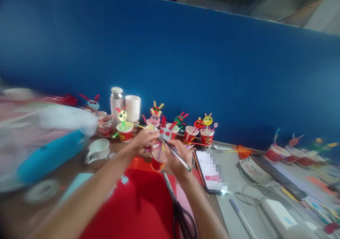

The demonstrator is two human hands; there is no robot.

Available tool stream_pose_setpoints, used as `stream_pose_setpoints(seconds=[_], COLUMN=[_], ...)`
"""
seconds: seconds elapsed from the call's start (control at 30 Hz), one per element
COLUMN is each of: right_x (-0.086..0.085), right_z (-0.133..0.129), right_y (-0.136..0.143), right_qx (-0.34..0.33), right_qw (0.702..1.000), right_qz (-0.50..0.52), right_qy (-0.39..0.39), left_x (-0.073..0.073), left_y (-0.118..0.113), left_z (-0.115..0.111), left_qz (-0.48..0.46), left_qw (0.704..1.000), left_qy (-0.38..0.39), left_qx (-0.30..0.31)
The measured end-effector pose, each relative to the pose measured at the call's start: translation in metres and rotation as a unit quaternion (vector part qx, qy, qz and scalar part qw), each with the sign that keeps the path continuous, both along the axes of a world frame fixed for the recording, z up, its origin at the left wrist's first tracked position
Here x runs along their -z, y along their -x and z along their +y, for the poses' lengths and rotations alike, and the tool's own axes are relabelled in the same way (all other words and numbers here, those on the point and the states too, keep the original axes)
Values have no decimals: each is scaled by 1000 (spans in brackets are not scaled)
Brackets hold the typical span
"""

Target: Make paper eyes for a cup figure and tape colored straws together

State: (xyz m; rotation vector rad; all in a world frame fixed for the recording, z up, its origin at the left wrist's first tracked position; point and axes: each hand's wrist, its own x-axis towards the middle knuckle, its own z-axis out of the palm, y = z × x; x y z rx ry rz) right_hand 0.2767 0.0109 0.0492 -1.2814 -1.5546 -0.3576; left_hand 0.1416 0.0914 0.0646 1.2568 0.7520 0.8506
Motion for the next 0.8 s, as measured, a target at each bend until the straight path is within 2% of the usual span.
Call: stream_pose_setpoints(seconds=[0.37,0.6,0.8], right_x=[10,14,16], right_z=[6,8,10], right_y=[-4,-7,-7], right_qx=[5,-2,8], right_qw=[999,999,998], right_qz=[-36,-39,-60], right_qy=[5,13,-15], left_x=[-6,-8,-8], left_y=[-2,-3,-4], left_z=[-3,-7,-6], left_qz=[5,15,23], left_qw=[998,998,998], left_qy=[24,23,25], left_qx=[-49,-59,-61])
